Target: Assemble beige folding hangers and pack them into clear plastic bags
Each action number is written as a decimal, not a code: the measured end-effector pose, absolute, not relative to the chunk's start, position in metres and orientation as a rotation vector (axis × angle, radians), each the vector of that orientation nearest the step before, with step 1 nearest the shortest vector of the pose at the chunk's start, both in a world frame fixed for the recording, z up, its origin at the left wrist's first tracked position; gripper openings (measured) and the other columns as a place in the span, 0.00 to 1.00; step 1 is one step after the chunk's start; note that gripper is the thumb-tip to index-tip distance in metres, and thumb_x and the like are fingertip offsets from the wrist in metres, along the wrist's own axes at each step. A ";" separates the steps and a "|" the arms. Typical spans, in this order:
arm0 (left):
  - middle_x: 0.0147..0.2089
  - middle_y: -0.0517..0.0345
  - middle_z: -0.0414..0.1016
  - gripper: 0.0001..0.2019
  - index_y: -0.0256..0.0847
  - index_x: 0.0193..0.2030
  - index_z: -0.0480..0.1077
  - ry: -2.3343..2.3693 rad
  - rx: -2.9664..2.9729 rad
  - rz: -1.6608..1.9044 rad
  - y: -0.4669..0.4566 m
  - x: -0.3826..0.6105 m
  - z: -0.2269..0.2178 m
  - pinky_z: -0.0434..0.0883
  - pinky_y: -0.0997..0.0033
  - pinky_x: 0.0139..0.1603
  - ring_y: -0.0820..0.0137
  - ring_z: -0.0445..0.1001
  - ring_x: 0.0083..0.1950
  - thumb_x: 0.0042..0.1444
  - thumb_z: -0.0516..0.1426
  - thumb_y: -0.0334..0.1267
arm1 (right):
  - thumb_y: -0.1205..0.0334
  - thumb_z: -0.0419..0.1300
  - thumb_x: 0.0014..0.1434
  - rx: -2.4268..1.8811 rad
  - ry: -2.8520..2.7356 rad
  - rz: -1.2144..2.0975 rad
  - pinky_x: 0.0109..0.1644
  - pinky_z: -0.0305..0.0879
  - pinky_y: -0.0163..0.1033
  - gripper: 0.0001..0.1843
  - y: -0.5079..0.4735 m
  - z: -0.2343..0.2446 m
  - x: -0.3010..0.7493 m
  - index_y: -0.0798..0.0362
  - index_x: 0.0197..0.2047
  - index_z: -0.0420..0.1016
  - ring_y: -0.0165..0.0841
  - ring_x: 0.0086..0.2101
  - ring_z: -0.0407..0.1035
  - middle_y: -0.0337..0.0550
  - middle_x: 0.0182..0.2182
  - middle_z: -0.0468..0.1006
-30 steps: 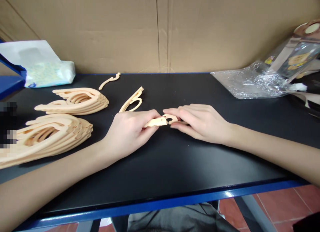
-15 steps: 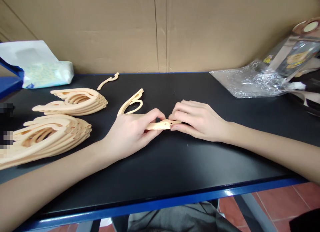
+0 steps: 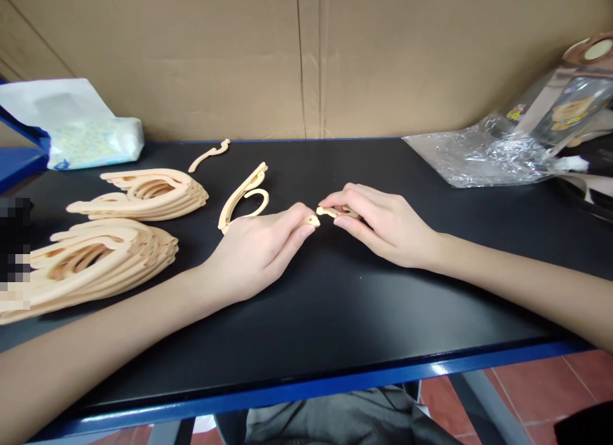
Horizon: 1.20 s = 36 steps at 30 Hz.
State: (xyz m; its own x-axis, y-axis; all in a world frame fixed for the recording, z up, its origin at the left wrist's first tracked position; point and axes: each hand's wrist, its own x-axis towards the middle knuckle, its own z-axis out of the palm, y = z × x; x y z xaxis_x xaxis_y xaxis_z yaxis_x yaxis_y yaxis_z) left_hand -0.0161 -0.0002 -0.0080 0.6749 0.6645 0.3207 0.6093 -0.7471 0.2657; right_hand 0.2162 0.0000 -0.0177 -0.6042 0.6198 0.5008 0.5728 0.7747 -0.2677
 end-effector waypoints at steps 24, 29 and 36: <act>0.27 0.66 0.75 0.17 0.38 0.35 0.69 0.993 2.918 0.767 -0.002 -0.014 -0.009 0.59 0.77 0.26 0.77 0.69 0.23 0.71 0.48 0.44 | 0.53 0.45 0.73 -0.889 -2.412 0.406 0.34 0.62 0.35 0.13 -0.003 -0.016 0.217 0.52 0.42 0.63 0.30 0.32 0.70 0.41 0.36 0.75; 0.30 0.66 0.79 0.16 0.40 0.42 0.66 1.014 2.914 0.808 -0.004 -0.014 -0.011 0.59 0.76 0.25 0.75 0.76 0.25 0.72 0.45 0.48 | 0.55 0.41 0.73 -0.914 -2.430 0.323 0.30 0.59 0.35 0.12 -0.008 -0.016 0.213 0.50 0.39 0.57 0.30 0.26 0.67 0.40 0.32 0.74; 0.34 0.63 0.81 0.19 0.43 0.44 0.66 1.091 2.904 0.689 -0.005 -0.013 -0.011 0.60 0.76 0.26 0.73 0.78 0.29 0.72 0.40 0.50 | 0.56 0.40 0.73 -0.894 -2.470 0.153 0.27 0.58 0.34 0.14 -0.011 -0.017 0.213 0.52 0.40 0.60 0.30 0.25 0.68 0.41 0.31 0.75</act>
State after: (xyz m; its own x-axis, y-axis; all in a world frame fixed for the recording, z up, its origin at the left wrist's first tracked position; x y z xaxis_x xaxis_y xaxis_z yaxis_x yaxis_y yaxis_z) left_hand -0.0134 -0.0051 -0.0114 0.6706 0.6193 0.4084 0.6349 -0.7639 0.1157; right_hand 0.2128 -0.0111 -0.0166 -0.6562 0.6259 0.4215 0.5690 0.7773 -0.2683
